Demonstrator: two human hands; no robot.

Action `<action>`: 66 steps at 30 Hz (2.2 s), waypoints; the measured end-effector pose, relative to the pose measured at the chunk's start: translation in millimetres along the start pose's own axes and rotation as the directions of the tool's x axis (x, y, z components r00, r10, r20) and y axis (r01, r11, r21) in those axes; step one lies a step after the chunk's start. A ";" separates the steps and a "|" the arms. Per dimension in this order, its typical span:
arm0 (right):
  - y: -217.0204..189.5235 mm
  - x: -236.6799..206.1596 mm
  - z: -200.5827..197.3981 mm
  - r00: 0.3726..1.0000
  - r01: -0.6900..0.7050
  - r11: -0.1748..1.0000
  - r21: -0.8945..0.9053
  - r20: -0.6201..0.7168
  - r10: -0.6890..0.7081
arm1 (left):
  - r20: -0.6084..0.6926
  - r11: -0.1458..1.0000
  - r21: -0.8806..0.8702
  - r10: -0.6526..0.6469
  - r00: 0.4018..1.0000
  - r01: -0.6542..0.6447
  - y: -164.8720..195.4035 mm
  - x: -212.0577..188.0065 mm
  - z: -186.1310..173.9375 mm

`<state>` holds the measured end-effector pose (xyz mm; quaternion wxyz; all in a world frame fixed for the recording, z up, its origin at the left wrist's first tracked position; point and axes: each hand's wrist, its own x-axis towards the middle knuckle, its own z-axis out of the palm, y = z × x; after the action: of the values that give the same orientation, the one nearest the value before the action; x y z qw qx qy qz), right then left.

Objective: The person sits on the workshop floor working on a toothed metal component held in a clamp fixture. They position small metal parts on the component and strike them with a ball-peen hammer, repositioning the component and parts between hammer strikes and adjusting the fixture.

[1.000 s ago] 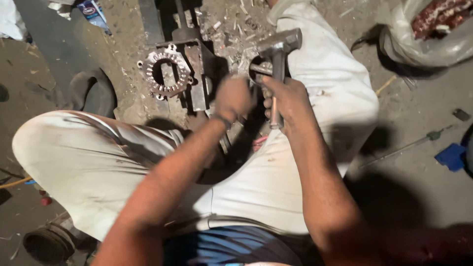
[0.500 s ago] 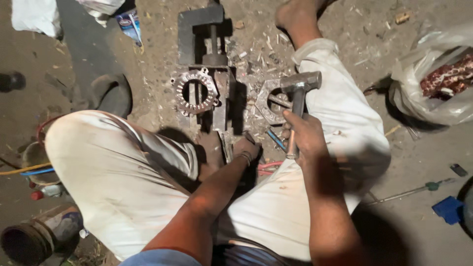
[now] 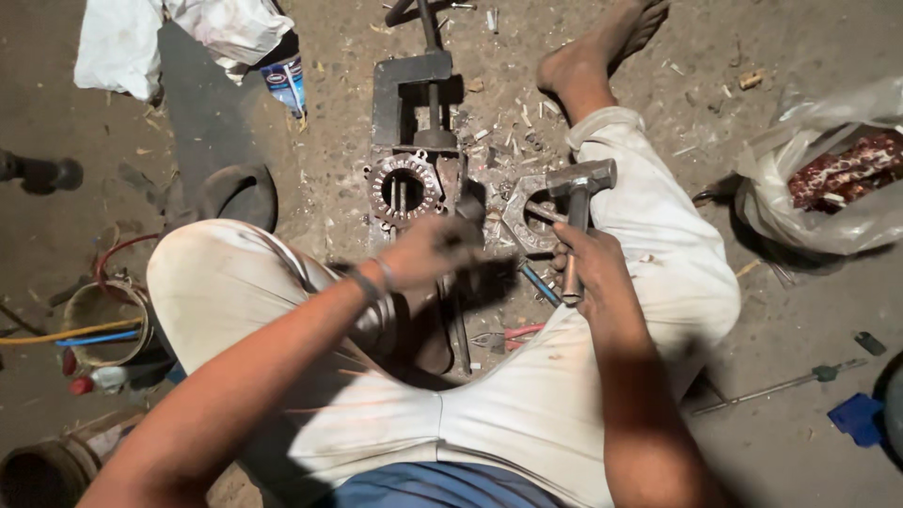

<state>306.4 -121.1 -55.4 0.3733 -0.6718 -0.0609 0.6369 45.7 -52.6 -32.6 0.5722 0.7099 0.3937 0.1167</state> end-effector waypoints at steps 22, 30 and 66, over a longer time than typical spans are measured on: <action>6.3 -2.4 28.4 0.996 -0.003 0.991 -0.135 -0.094 -0.010 | -0.599 0.994 0.068 0.111 0.793 -0.088 -72.5 15.3 -74.6; 3.8 -13.5 36.6 0.996 0.051 0.988 -0.144 -0.070 -0.062 | -0.517 0.947 0.302 0.260 0.816 -0.111 -86.2 17.2 -67.5; -12.9 -56.7 71.3 0.911 0.411 0.906 -0.099 0.017 -0.412 | -0.363 0.782 0.595 0.469 0.805 -0.187 -73.3 10.7 -66.7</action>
<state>236.9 -113.2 4.4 0.4648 -0.6634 -0.2322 0.5384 -19.5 5.5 -80.7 0.2023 0.8449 0.4077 0.2811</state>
